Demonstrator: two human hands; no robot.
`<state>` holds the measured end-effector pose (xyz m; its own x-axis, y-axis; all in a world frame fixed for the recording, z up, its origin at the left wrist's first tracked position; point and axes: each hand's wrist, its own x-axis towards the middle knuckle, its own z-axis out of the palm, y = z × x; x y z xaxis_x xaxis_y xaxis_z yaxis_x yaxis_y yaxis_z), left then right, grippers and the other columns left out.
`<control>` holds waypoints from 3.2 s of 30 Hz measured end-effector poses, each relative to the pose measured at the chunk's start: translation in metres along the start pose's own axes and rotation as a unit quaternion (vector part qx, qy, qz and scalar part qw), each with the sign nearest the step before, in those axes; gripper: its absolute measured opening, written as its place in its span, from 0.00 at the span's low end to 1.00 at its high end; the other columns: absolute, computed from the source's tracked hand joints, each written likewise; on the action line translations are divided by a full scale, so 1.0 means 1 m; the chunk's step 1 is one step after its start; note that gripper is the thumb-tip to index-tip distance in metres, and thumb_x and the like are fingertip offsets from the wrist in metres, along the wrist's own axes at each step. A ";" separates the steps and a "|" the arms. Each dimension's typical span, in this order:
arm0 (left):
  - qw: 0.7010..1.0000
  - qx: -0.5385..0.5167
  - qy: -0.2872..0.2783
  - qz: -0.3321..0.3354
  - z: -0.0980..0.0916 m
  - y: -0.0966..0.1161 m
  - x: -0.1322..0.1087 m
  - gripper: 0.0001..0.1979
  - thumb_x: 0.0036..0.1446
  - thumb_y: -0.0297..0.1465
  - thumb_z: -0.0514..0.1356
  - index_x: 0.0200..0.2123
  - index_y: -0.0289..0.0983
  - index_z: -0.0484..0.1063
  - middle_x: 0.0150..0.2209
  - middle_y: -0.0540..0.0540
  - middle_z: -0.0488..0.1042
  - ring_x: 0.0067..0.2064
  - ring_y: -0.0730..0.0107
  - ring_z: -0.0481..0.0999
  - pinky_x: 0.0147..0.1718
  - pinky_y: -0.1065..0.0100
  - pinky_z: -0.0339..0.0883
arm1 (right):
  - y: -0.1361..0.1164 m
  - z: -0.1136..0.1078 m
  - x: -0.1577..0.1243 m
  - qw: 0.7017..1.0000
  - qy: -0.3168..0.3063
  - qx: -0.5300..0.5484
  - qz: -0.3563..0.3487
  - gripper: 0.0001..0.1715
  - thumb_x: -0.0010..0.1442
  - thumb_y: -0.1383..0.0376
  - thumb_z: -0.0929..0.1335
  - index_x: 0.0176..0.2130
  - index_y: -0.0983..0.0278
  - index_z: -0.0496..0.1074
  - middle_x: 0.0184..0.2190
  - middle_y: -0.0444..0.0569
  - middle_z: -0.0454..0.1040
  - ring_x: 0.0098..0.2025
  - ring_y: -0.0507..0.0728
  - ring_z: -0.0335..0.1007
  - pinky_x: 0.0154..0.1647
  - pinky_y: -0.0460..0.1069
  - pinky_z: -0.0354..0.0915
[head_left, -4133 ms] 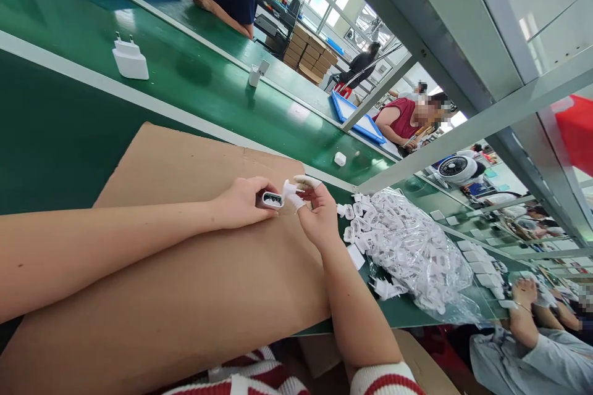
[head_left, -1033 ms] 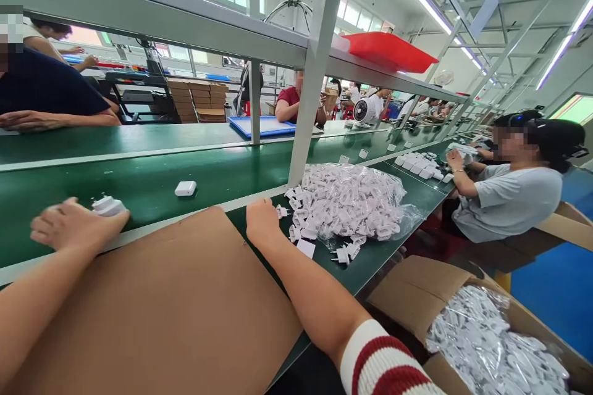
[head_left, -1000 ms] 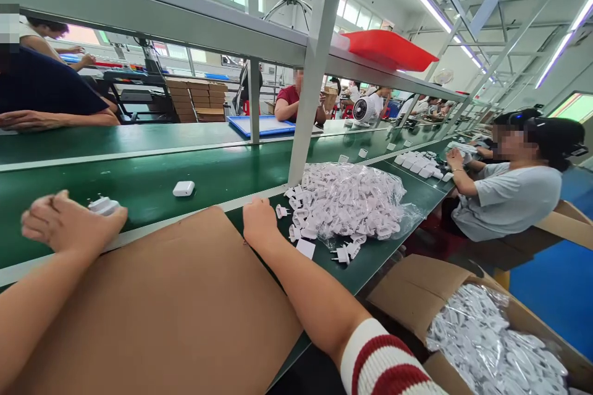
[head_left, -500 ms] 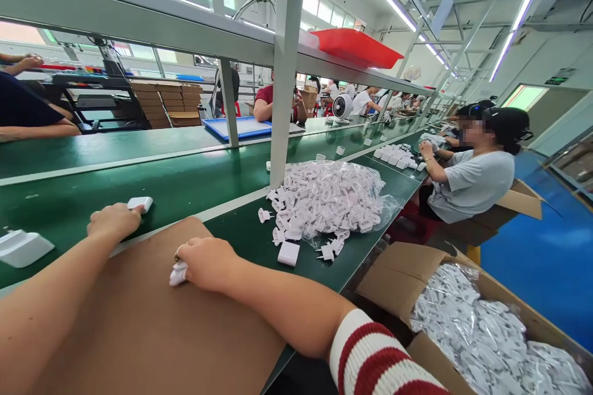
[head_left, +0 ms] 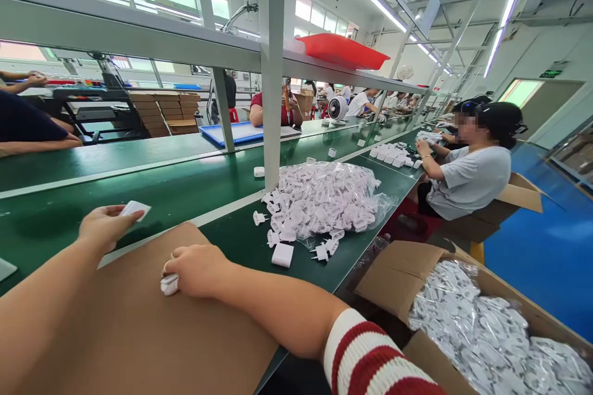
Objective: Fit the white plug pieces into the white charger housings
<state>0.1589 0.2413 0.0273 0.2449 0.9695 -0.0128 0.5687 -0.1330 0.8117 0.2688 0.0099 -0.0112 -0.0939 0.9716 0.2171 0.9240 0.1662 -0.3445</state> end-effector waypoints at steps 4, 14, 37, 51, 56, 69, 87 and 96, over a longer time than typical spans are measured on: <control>0.975 -0.192 -0.108 -0.028 -0.007 -0.016 -0.044 0.39 0.33 0.40 0.79 0.49 0.38 0.71 0.42 0.51 0.78 0.39 0.70 0.76 0.37 0.72 0.71 | 0.007 0.004 0.001 0.997 0.019 0.064 0.033 0.18 0.61 0.67 0.66 0.49 0.57 0.77 0.49 0.46 0.76 0.48 0.56 0.74 0.33 0.46 0.64; 0.987 -0.032 -0.124 0.096 -0.017 -0.073 -0.189 0.32 0.49 0.55 0.69 0.51 0.42 0.73 0.53 0.43 0.78 0.55 0.51 0.75 0.59 0.53 0.67 | 0.012 0.002 -0.006 0.761 0.072 0.599 0.238 0.11 0.53 0.64 0.73 0.38 0.65 0.78 0.36 0.45 0.79 0.36 0.51 0.73 0.41 0.45 0.68; 0.956 -0.020 -0.193 0.220 -0.006 -0.093 -0.197 0.26 0.52 0.49 0.65 0.49 0.41 0.78 0.46 0.43 0.77 0.52 0.53 0.74 0.54 0.57 0.67 | -0.023 0.019 -0.028 0.884 0.088 0.437 0.143 0.17 0.55 0.56 0.74 0.43 0.61 0.79 0.39 0.47 0.80 0.37 0.54 0.76 0.41 0.49 0.72; 0.924 -0.012 -0.262 0.277 -0.012 -0.086 -0.205 0.20 0.54 0.37 0.63 0.50 0.38 0.74 0.45 0.45 0.73 0.44 0.61 0.73 0.44 0.64 0.67 | -0.023 0.012 -0.032 0.937 0.125 0.319 0.068 0.14 0.61 0.58 0.71 0.45 0.59 0.79 0.41 0.47 0.78 0.43 0.55 0.76 0.45 0.49 0.73; 0.929 -0.026 -0.249 0.273 -0.012 -0.088 -0.203 0.20 0.57 0.41 0.64 0.50 0.37 0.74 0.46 0.44 0.72 0.44 0.62 0.73 0.43 0.66 0.66 | -0.024 0.009 -0.036 0.969 0.127 0.210 -0.037 0.17 0.63 0.68 0.66 0.50 0.59 0.77 0.43 0.48 0.76 0.45 0.55 0.74 0.46 0.50 0.71; 0.934 -0.048 -0.245 0.255 -0.007 -0.096 -0.197 0.17 0.58 0.46 0.63 0.37 0.37 0.77 0.38 0.47 0.71 0.37 0.66 0.71 0.35 0.67 0.63 | -0.042 0.009 -0.037 0.995 0.062 -0.007 -0.081 0.17 0.61 0.72 0.64 0.46 0.62 0.76 0.40 0.51 0.73 0.41 0.59 0.67 0.40 0.51 0.63; 0.942 -0.018 -0.214 0.259 -0.006 -0.095 -0.197 0.18 0.57 0.48 0.63 0.32 0.37 0.76 0.34 0.47 0.69 0.35 0.65 0.71 0.33 0.66 0.62 | -0.050 0.003 -0.031 0.994 0.051 -0.080 -0.046 0.12 0.55 0.74 0.66 0.35 0.59 0.75 0.35 0.46 0.74 0.44 0.58 0.70 0.66 0.58 0.49; 0.944 0.019 -0.204 0.259 -0.010 -0.091 -0.193 0.22 0.57 0.52 0.61 0.34 0.38 0.76 0.37 0.47 0.73 0.41 0.61 0.74 0.41 0.66 0.67 | -0.055 0.005 -0.030 0.996 0.066 -0.061 -0.003 0.12 0.55 0.73 0.66 0.36 0.58 0.74 0.36 0.43 0.76 0.43 0.54 0.70 0.63 0.52 0.54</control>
<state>0.0518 0.0680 -0.0381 0.7756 0.6131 0.1502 0.3150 -0.5820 0.7497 0.2185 -0.0273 -0.0031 -0.0578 0.9386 0.3402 0.9623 0.1431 -0.2313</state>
